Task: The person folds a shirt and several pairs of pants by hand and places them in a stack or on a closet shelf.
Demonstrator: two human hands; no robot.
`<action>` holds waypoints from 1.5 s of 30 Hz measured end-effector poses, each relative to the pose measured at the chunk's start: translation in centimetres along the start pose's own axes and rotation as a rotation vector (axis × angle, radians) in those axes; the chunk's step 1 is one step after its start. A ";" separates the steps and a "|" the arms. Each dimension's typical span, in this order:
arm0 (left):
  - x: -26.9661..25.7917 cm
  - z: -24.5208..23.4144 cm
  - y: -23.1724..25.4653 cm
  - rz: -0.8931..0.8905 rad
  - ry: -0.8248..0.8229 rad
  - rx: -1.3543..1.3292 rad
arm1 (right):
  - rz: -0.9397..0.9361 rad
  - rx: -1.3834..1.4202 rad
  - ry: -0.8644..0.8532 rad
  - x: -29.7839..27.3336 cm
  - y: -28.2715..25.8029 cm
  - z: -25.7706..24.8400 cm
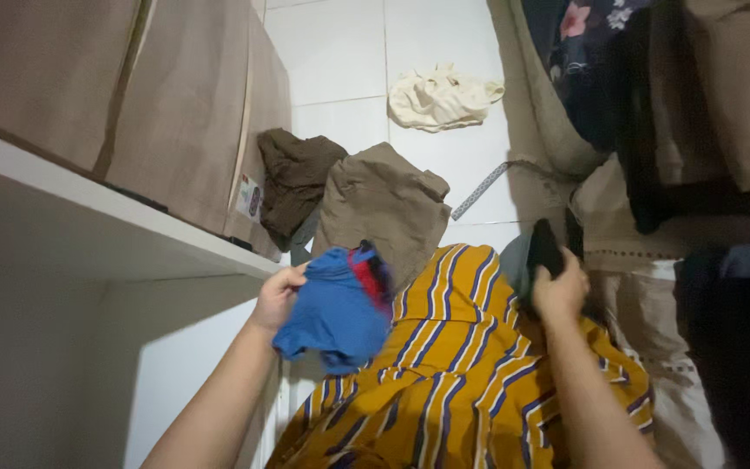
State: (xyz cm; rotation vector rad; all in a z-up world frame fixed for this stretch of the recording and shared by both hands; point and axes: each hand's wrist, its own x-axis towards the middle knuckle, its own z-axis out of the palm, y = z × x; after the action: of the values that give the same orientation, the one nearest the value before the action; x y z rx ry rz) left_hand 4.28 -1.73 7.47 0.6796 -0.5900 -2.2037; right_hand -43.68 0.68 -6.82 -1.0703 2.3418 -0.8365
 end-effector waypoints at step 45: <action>7.4 19.8 1.3 0.217 -0.642 0.484 | -0.455 0.433 -0.691 -13.4 -13.2 -14.2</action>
State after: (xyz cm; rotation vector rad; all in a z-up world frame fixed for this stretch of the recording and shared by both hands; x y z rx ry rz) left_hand -11.81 -4.17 21.06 0.0993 -1.4791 -2.0623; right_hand -37.10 9.12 14.12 -1.4240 1.3001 -0.8857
